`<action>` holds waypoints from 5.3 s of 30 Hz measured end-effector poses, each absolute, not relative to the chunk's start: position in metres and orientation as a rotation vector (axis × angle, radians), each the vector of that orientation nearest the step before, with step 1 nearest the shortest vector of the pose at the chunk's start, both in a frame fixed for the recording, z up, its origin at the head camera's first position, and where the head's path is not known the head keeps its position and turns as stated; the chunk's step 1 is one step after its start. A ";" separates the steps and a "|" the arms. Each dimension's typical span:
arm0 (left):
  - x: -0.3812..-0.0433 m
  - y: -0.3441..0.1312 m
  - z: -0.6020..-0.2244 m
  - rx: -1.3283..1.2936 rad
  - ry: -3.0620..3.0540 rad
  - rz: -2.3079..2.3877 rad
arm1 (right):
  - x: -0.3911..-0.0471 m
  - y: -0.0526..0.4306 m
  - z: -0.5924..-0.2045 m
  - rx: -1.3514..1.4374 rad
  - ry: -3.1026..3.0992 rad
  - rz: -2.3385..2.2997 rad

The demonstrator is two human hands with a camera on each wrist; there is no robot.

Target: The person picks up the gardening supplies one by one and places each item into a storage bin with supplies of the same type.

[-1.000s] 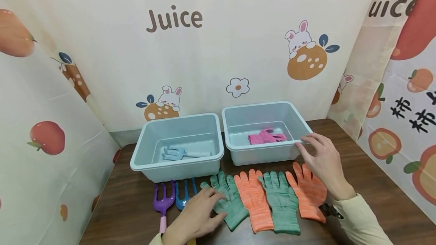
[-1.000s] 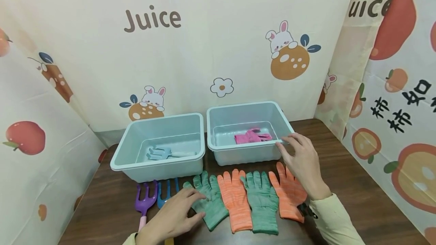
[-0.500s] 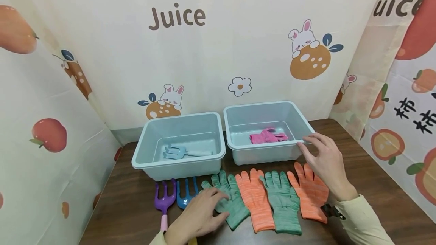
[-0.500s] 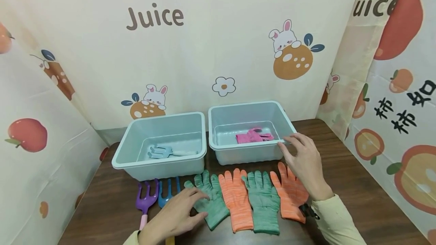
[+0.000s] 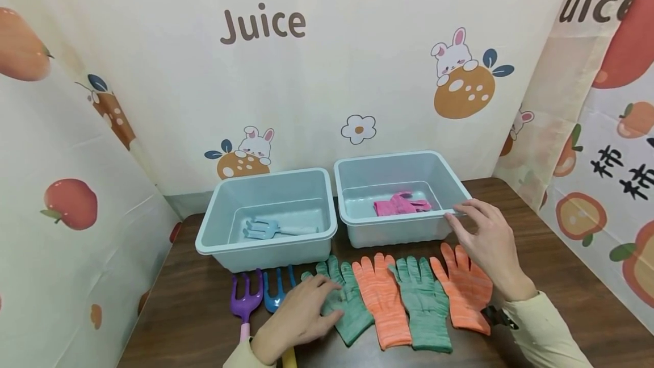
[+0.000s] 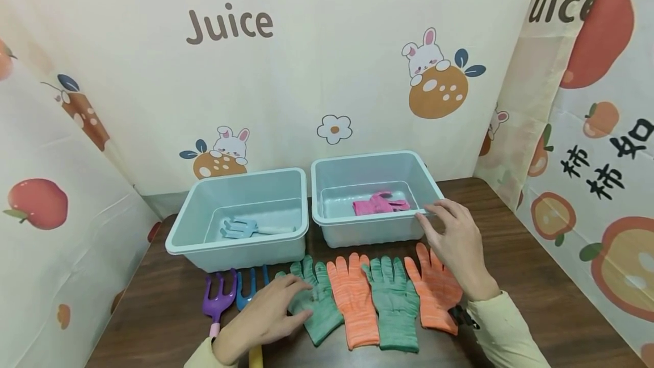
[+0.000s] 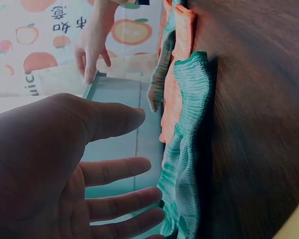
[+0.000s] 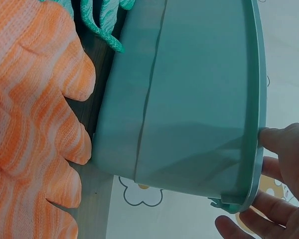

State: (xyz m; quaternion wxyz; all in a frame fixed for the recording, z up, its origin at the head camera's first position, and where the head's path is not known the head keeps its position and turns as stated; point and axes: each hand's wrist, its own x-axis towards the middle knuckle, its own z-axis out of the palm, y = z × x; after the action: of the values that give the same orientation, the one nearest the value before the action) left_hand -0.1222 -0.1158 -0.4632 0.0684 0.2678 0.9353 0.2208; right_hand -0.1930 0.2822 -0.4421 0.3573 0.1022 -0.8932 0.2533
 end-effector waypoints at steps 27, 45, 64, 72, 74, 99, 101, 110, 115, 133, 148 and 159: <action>-0.126 -0.115 -0.463 0.758 2.751 0.611 | -0.195 0.281 -0.443 0.271 -2.300 0.659; -0.131 -0.110 -0.466 0.772 2.720 0.575 | -0.194 0.286 -0.443 0.283 -2.289 0.649; -0.128 -0.109 -0.468 0.817 2.751 0.438 | -0.196 0.278 -0.442 0.297 -2.303 0.661; -0.135 -0.106 -0.483 0.917 2.769 0.432 | -0.194 0.283 -0.440 0.278 -2.313 0.665; -0.140 -0.107 -0.497 0.941 2.779 0.445 | -0.193 0.284 -0.440 0.273 -2.320 0.662; -0.135 -0.116 -0.449 0.894 2.721 0.648 | -0.195 0.284 -0.440 0.283 -2.287 0.662; -0.135 -0.118 -0.448 0.898 2.723 0.660 | -0.196 0.284 -0.440 0.285 -2.285 0.663; -0.133 -0.120 -0.445 0.907 2.704 0.703 | -0.195 0.284 -0.441 0.278 -2.293 0.669; -0.133 -0.121 -0.444 0.923 2.698 0.729 | -0.194 0.285 -0.443 0.289 -2.283 0.666; -0.133 -0.117 -0.437 0.933 2.708 0.758 | -0.193 0.286 -0.444 0.294 -2.270 0.660; -0.132 -0.116 -0.434 0.910 2.743 0.769 | -0.194 0.285 -0.443 0.305 -2.254 0.656; -0.133 -0.112 -0.427 0.917 2.767 0.789 | -0.194 0.283 -0.442 0.300 -2.251 0.658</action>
State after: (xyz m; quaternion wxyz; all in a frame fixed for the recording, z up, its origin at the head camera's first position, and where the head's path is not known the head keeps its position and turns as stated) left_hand -0.1327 -0.1118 -0.4273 0.0610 0.3030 0.9145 0.2609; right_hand -0.1938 0.2829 -0.4423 0.3789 0.1174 -0.8811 0.2574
